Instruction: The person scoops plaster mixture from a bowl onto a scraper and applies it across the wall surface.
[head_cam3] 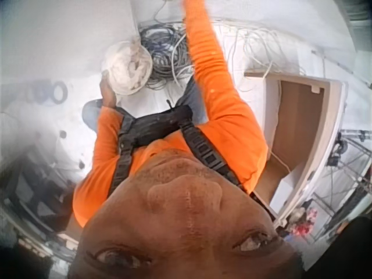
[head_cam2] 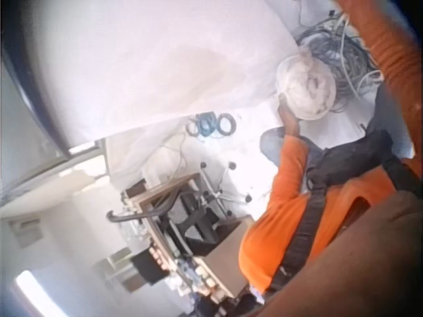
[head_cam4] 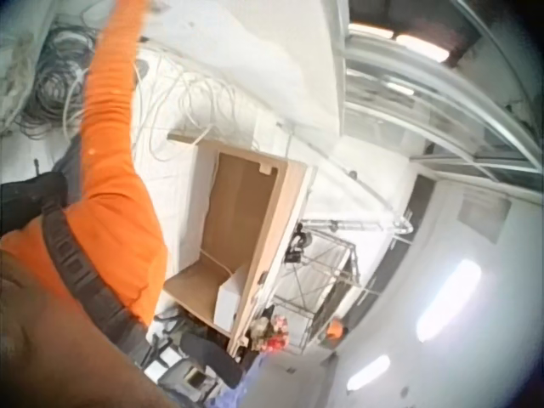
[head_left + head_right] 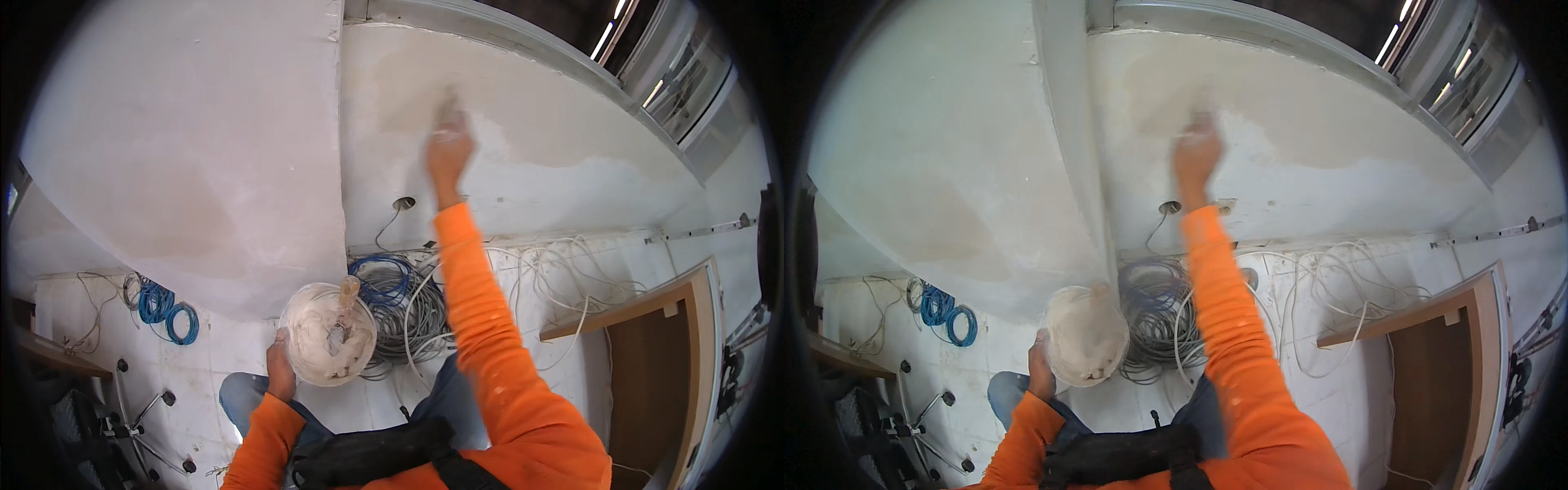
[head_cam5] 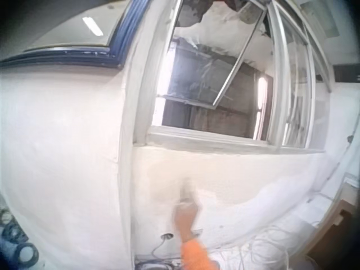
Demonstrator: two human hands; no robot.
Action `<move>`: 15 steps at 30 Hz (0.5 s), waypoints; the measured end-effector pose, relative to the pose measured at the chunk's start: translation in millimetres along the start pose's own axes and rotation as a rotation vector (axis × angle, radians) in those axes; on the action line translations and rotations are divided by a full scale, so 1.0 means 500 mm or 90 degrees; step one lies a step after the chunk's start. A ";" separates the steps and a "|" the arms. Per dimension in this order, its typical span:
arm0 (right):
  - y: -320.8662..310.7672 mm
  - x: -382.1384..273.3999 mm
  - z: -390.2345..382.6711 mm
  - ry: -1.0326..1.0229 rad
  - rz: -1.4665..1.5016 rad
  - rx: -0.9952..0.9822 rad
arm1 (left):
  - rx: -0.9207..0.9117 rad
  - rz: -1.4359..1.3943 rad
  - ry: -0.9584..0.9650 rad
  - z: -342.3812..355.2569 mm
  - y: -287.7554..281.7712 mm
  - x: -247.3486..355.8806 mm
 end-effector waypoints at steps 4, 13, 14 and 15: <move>0.094 -0.083 -0.095 -0.042 -0.005 -0.126 | -0.014 -0.008 0.024 -0.010 0.032 0.024; -0.334 0.205 0.183 0.250 0.143 0.187 | -0.008 -0.066 -0.002 -0.003 0.016 0.006; -0.392 0.259 0.236 0.152 0.062 0.212 | -0.019 -0.064 -0.004 0.000 0.021 0.005; -0.434 0.301 0.275 0.053 -0.019 0.234 | -0.030 -0.061 -0.007 0.004 0.026 0.004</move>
Point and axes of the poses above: each hand's wrist, its own z-axis towards the middle knuckle, its own y-axis out of the palm, x = y × z, the point moved 4 cm from there along z, towards the middle knuckle, and after that the axes turned 2 degrees about z, right-handed, at the moved point
